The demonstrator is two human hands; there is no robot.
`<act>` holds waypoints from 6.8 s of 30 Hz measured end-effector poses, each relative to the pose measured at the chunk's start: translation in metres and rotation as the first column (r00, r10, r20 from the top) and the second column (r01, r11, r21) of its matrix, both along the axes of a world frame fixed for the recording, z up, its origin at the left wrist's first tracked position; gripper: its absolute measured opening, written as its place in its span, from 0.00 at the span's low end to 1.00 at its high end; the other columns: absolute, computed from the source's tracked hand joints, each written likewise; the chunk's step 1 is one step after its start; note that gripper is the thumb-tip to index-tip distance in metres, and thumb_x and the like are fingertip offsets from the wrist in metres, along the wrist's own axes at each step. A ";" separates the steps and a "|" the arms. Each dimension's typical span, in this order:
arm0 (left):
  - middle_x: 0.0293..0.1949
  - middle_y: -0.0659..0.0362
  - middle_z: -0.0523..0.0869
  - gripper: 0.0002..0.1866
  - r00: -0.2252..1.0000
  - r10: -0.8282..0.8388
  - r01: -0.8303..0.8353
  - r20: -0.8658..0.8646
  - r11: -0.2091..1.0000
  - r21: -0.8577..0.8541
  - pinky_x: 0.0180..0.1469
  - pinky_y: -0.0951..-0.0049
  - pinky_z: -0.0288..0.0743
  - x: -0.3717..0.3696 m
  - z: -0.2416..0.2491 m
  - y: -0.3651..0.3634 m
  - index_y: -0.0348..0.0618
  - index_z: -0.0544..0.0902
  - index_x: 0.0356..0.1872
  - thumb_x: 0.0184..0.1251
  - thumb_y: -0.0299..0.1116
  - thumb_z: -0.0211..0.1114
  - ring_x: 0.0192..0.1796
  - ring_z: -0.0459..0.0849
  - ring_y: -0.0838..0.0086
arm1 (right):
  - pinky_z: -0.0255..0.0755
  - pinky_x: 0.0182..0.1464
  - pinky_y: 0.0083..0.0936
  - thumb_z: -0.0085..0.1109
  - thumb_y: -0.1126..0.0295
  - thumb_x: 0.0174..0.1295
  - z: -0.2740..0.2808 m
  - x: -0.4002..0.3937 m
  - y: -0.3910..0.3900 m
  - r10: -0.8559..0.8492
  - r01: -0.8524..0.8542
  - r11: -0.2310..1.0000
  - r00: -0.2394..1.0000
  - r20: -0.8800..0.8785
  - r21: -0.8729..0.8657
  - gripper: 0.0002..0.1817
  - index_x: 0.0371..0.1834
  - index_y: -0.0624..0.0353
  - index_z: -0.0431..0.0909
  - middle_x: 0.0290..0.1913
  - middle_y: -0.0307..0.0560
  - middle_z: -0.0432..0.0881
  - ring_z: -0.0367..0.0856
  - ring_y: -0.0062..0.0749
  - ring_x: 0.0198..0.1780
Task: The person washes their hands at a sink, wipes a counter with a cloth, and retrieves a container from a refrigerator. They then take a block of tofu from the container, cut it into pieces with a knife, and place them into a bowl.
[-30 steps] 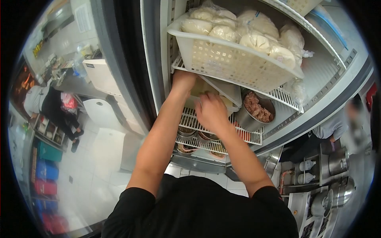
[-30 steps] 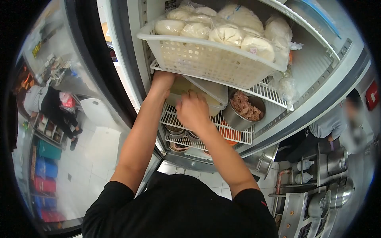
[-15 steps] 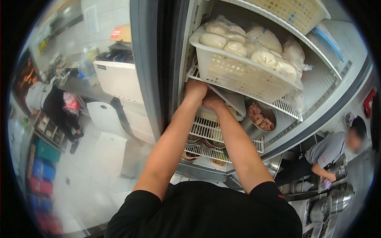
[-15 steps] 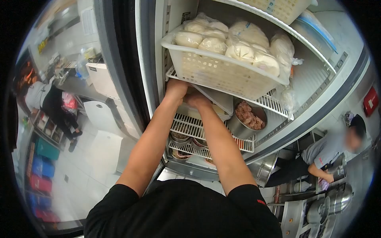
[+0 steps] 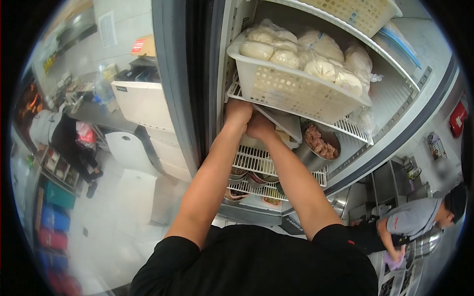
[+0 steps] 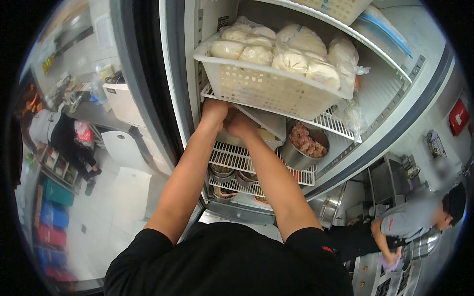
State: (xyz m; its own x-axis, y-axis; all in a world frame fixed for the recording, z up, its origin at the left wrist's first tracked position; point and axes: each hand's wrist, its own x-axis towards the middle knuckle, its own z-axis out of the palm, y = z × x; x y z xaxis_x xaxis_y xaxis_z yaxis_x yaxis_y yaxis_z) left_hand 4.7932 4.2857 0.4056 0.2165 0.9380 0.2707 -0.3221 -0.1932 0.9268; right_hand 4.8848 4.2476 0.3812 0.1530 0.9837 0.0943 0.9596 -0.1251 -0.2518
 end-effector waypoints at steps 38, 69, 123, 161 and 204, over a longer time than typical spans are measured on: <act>0.65 0.50 0.77 0.28 0.938 0.042 0.018 -0.343 0.985 0.171 0.59 0.66 0.75 -0.009 0.029 -0.011 0.36 0.71 0.69 0.72 0.35 0.62 0.62 0.77 0.66 | 0.82 0.46 0.35 0.55 0.65 0.71 0.034 -0.060 -0.061 0.046 0.346 0.938 -0.116 -0.992 0.003 0.18 0.61 0.59 0.70 0.56 0.44 0.78 0.81 0.30 0.52; 0.52 0.54 0.84 0.19 0.995 0.053 -0.039 -0.086 0.986 0.159 0.54 0.68 0.76 -0.003 0.008 0.002 0.37 0.78 0.60 0.69 0.30 0.63 0.52 0.82 0.70 | 0.82 0.44 0.34 0.58 0.76 0.70 -0.225 0.032 -0.135 -0.005 0.516 0.839 0.323 -0.946 0.172 0.17 0.61 0.61 0.74 0.53 0.50 0.82 0.84 0.40 0.49; 0.55 0.51 0.84 0.21 0.994 0.090 -0.086 -0.062 0.994 0.065 0.51 0.67 0.77 0.002 0.006 -0.005 0.35 0.77 0.62 0.69 0.27 0.60 0.51 0.84 0.68 | 0.50 0.78 0.46 0.58 0.43 0.59 0.065 -0.026 -0.008 0.088 -0.044 0.970 0.980 0.176 -0.240 0.39 0.72 0.50 0.70 0.78 0.54 0.62 0.59 0.49 0.78; 0.57 0.53 0.82 0.22 0.989 -0.049 0.050 0.141 0.999 -0.010 0.54 0.67 0.76 0.001 0.013 -0.012 0.38 0.75 0.64 0.73 0.36 0.62 0.53 0.82 0.67 | 0.67 0.68 0.44 0.69 0.58 0.52 -0.008 0.013 0.000 0.138 -0.103 0.975 0.975 -0.174 0.197 0.30 0.58 0.61 0.80 0.64 0.62 0.78 0.73 0.57 0.67; 0.54 0.42 0.82 0.21 0.953 -0.243 0.012 -0.183 0.633 -0.774 0.36 0.63 0.93 0.034 -0.173 -0.172 0.30 0.69 0.62 0.68 0.18 0.48 0.43 0.89 0.54 | 0.80 0.32 0.25 0.64 0.65 0.69 -0.156 0.083 -0.381 -0.037 0.486 0.853 -0.307 -0.951 -0.190 0.18 0.58 0.59 0.74 0.48 0.45 0.85 0.85 0.27 0.40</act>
State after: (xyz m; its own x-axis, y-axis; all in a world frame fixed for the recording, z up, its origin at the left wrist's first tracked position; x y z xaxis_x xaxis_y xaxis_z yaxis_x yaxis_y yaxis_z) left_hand 4.8274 4.1139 0.2323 0.3001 0.7401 -0.6018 -0.0278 0.6374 0.7700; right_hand 4.9677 3.8669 0.2251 0.5084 0.7842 -0.3558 -0.5613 -0.0116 -0.8275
